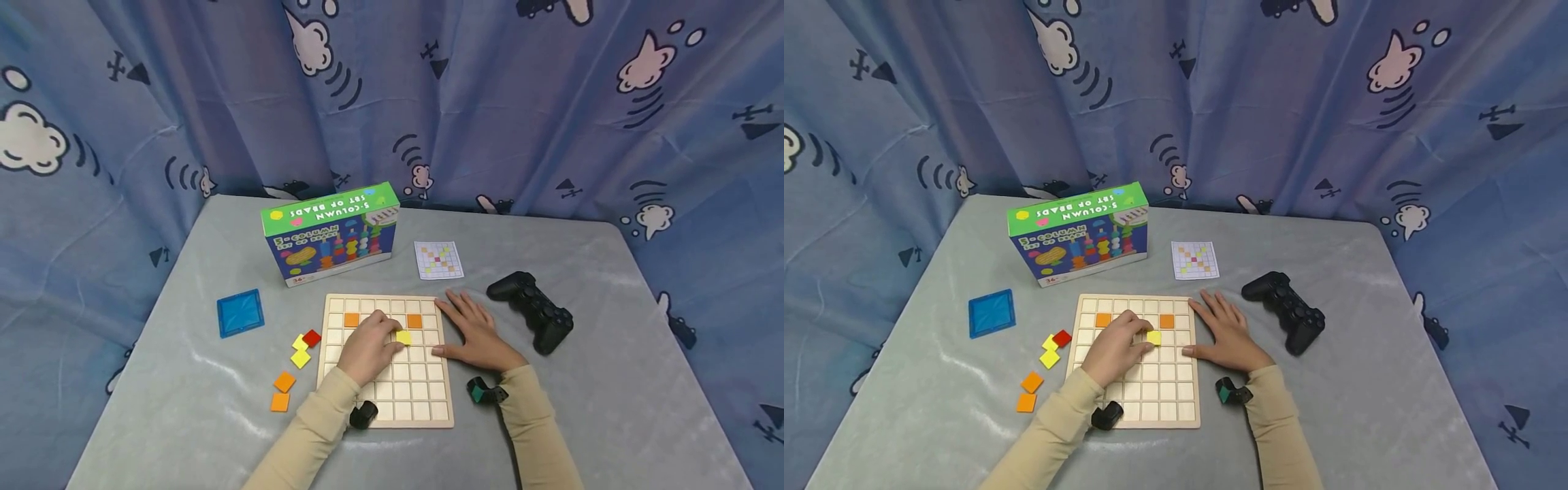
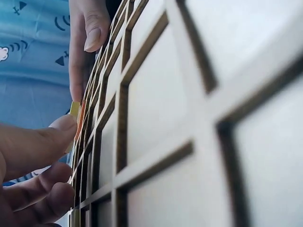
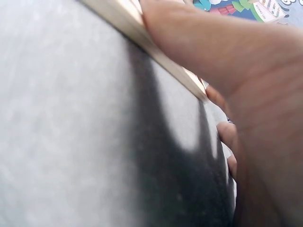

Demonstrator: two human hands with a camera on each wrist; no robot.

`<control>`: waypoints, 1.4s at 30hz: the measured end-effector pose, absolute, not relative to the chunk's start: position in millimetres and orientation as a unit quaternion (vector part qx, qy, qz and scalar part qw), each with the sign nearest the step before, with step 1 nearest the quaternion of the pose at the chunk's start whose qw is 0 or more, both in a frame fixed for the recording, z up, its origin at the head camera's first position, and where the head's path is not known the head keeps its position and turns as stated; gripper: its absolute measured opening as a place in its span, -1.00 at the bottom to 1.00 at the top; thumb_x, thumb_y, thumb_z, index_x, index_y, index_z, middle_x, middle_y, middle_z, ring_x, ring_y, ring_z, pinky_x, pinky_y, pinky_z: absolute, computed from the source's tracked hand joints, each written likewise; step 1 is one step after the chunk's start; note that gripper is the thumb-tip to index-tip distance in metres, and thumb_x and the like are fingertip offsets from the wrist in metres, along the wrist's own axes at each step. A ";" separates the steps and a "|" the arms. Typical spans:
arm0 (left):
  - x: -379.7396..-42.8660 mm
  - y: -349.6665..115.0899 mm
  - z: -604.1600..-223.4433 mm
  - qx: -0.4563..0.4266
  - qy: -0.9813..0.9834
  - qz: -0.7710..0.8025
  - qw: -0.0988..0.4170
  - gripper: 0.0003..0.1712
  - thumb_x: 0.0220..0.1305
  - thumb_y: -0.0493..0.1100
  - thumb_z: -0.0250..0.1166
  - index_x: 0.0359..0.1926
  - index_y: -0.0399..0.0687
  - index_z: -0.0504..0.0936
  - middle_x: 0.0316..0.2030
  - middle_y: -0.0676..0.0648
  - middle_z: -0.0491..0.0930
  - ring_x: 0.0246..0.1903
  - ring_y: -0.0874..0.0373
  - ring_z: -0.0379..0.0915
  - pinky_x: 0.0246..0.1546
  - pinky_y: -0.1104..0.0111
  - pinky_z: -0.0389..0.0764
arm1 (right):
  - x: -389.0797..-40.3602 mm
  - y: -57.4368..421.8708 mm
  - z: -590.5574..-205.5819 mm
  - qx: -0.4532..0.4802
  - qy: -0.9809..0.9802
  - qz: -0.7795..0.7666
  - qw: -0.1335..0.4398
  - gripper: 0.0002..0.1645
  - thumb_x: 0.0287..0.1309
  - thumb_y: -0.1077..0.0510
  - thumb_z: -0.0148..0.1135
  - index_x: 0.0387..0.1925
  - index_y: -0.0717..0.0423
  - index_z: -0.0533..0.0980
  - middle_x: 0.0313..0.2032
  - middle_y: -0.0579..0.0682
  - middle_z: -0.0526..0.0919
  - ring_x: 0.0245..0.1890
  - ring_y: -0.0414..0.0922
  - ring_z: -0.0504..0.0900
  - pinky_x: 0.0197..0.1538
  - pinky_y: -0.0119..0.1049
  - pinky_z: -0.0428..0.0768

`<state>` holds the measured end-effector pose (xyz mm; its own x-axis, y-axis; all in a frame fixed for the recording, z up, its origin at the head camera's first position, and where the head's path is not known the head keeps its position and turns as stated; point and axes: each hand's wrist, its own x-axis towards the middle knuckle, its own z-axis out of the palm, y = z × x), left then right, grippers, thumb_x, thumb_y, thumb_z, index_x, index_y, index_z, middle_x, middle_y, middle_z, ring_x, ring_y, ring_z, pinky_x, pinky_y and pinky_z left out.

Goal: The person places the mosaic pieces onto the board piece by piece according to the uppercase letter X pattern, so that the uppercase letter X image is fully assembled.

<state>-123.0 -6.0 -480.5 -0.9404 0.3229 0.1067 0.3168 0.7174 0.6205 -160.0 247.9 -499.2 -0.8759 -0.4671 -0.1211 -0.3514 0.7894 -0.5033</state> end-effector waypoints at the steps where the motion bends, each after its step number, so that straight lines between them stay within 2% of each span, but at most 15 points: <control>1: -123.2 -6.2 -480.6 0.171 0.927 0.334 0.001 -0.71 0.12 -0.12 0.42 -0.12 -0.07 0.67 -0.29 0.01 0.48 -0.36 0.17 0.43 -0.30 0.35 0.53 | -159.8 247.8 -499.6 -0.218 0.938 -0.241 0.120 0.10 0.01 -0.39 0.27 0.48 -0.20 0.01 0.50 0.05 -0.13 0.48 0.17 -0.28 0.33 0.29 -0.26; 26: -124.2 -7.2 -483.1 0.154 0.928 0.340 0.001 -0.72 0.12 -0.19 0.42 -0.12 -0.14 0.67 -0.28 -0.02 0.52 -0.33 0.16 0.45 -0.28 0.34 0.54 | -160.3 247.0 -497.9 -0.217 0.937 -0.246 0.118 0.10 0.00 -0.38 0.28 0.48 -0.23 0.00 0.50 0.05 -0.11 0.49 0.16 -0.26 0.32 0.30 -0.24; 42: -124.4 -7.1 -481.8 0.152 0.928 0.341 0.013 -0.69 0.11 -0.13 0.42 -0.10 -0.09 0.68 -0.31 0.02 0.50 -0.37 0.21 0.37 -0.32 0.38 0.49 | -160.6 248.5 -501.5 -0.214 0.939 -0.243 0.119 0.09 0.01 -0.39 0.26 0.48 -0.27 -0.01 0.51 0.01 -0.14 0.49 0.13 -0.29 0.34 0.28 -0.27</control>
